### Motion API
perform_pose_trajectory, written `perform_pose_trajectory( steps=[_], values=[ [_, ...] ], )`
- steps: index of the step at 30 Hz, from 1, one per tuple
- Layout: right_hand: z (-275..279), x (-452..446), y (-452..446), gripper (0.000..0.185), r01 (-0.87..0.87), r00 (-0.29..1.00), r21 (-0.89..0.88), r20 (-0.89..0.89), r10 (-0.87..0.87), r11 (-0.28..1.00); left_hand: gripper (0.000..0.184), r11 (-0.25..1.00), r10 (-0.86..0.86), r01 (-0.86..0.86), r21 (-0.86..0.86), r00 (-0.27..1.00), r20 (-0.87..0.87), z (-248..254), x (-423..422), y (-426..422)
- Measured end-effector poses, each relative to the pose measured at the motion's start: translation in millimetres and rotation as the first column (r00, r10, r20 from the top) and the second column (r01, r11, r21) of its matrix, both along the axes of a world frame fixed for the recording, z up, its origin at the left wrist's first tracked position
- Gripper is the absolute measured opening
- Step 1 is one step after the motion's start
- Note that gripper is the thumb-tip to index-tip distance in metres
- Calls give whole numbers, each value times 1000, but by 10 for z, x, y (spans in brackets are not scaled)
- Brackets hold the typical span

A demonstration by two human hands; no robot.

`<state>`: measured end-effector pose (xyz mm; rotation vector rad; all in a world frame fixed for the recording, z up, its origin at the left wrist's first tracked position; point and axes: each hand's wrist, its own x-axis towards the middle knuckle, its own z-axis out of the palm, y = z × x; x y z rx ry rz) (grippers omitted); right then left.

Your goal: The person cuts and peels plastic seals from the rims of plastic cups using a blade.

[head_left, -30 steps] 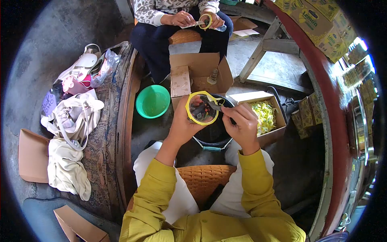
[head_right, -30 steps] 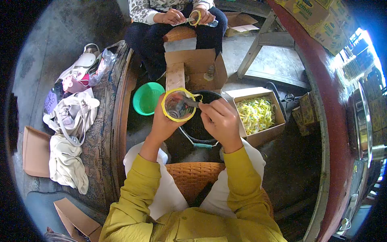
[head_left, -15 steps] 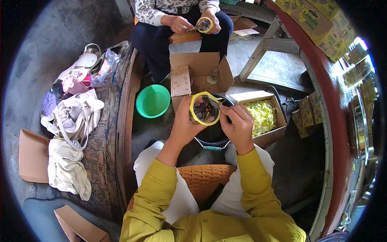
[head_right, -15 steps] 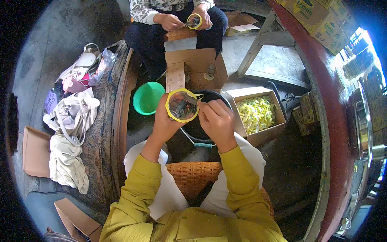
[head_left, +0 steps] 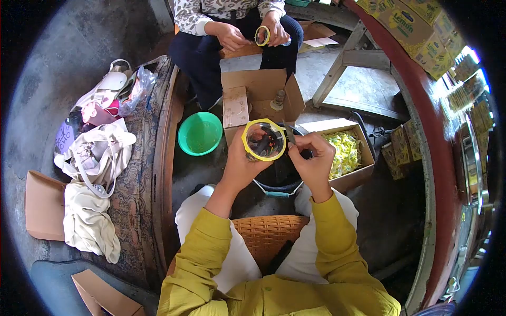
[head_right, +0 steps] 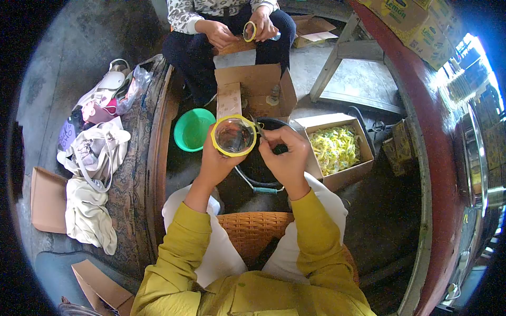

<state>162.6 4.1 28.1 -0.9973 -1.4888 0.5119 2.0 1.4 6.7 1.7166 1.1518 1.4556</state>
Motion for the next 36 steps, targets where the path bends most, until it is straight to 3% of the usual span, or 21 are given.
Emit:
perform_pose_trajectory(
  steps=[14,23,36],
  values=[
    [28,-16,-14,12,15,994,78,106,-23,997,59,999,-34,36,-21,997,74,6,-26,10],
    [115,44,-14,20,-37,893,331,435,-117,943,61,1000,-9,9,-2,997,-72,80,-80,7],
    [7,17,34,20,-7,914,303,388,-117,953,60,998,-34,39,48,995,-98,55,-34,5]
  ],
)
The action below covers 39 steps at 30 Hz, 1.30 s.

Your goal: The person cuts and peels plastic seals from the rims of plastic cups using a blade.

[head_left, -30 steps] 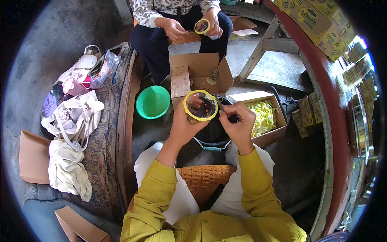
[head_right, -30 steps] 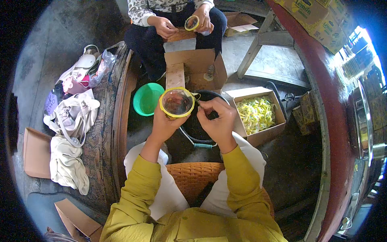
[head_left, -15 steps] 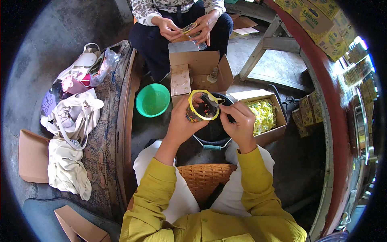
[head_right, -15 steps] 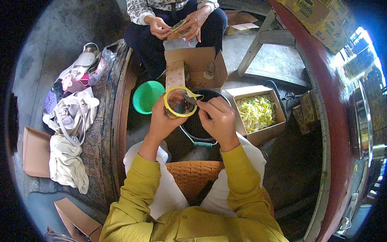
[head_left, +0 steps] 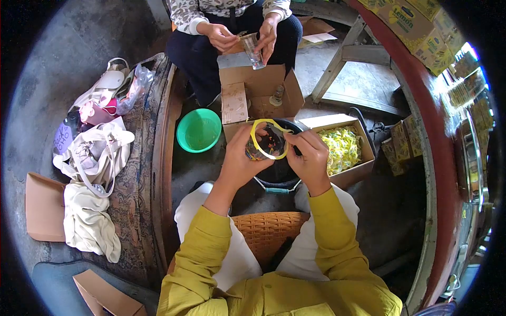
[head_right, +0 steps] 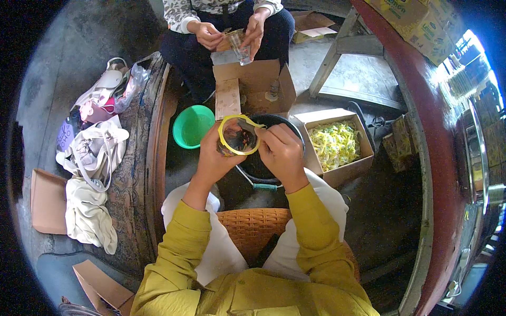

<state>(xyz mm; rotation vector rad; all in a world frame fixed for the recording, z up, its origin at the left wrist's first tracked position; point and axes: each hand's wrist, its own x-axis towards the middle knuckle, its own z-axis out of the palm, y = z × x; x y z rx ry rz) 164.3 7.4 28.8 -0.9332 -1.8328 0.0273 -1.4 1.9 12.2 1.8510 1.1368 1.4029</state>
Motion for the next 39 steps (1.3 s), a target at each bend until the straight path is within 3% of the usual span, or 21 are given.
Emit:
perform_pose_trajectory(
  steps=[2,5,8,11,17,26,39],
  values=[
    [-20,10,16,19,-7,1000,-19,-29,6,1000,60,1000,-6,6,-16,1000,10,-9,12,-4],
    [-20,-25,8,15,-59,965,-222,-263,-2,973,61,998,-11,15,-57,998,57,-20,20,-13],
    [-174,-20,53,10,-148,869,-319,-494,-31,936,61,997,3,5,-75,994,109,-78,26,5],
    [-117,-14,17,9,-234,831,-353,-557,-2,906,60,994,9,9,-109,987,160,-113,20,17],
    [-161,-77,-21,9,-245,831,-356,-556,6,902,59,992,5,20,-125,981,195,-126,-7,28],
    [-134,-125,-40,9,-75,888,-274,-457,-62,959,56,992,-51,76,-101,971,235,-92,59,-5],
    [-26,-33,-43,11,-150,875,-276,-484,-3,949,58,938,-246,292,-185,940,236,-18,33,-46]
  ],
)
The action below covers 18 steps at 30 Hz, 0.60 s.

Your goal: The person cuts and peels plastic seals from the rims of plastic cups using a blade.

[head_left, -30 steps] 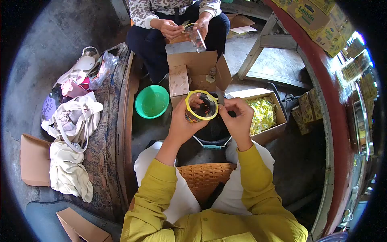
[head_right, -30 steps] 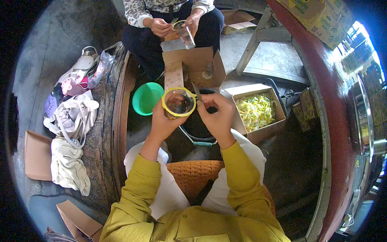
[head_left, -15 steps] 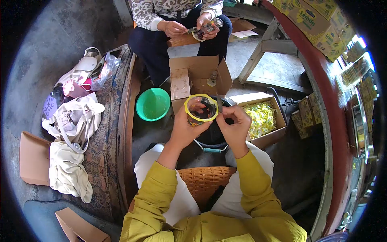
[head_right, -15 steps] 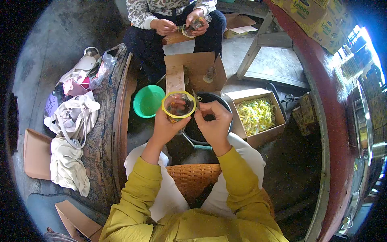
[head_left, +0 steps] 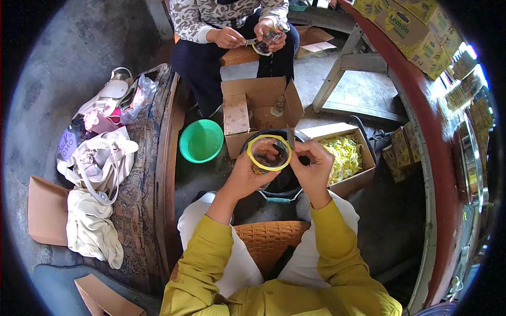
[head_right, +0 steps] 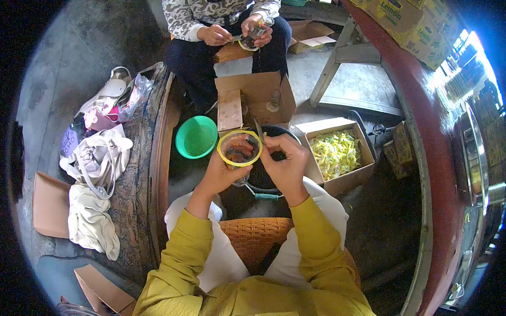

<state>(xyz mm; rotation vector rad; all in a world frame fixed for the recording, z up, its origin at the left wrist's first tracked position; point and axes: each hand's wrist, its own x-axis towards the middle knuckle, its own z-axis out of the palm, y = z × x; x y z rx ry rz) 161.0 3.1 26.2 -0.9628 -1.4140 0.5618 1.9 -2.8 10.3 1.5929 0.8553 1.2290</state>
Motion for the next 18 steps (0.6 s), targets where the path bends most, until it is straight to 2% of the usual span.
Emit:
perform_pose_trajectory(
  steps=[6,12,15,18],
  values=[
    [26,14,-2,11,-13,999,4,36,13,1000,60,994,-85,87,-59,996,35,-37,-55,16],
    [50,-18,-32,12,81,991,72,99,-88,994,61,976,-141,157,-152,984,107,-40,-54,19],
    [28,-40,-9,12,80,996,63,45,-83,995,61,988,-98,114,-101,983,155,-98,13,31],
    [19,-43,-6,11,98,993,64,62,-101,993,60,1000,1,-3,10,983,186,-161,61,25]
  ],
)
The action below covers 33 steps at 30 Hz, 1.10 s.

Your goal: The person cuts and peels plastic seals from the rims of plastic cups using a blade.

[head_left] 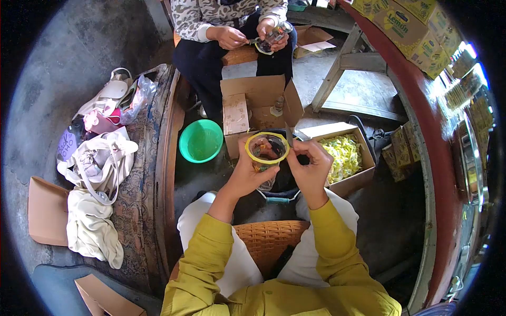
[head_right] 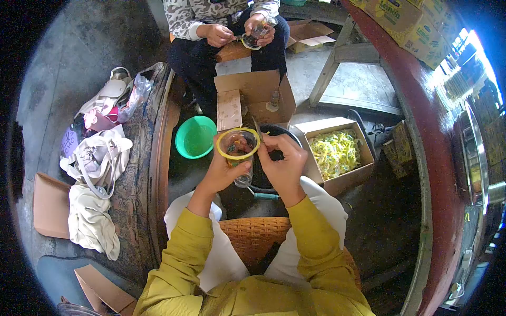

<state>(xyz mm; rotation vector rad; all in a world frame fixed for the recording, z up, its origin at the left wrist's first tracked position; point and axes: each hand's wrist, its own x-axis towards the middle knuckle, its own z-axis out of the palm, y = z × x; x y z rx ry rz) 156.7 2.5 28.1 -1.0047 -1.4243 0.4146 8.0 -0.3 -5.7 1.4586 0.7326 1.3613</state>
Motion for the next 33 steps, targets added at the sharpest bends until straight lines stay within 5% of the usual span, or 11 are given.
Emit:
perform_pose_trajectory(
  steps=[6,12,15,33],
  values=[
    [33,-14,-41,10,60,997,2,39,-60,998,61,999,35,-32,22,989,-143,-44,6,43],
    [74,-97,-105,11,98,988,73,112,-105,993,62,988,137,-135,77,990,-22,-146,144,51],
    [-16,-105,-82,12,87,991,54,95,-92,995,62,958,250,-228,175,961,-115,-128,137,51],
    [62,-47,-64,11,80,993,33,82,-82,996,58,992,125,-118,45,973,-193,-99,63,63]
  ],
)
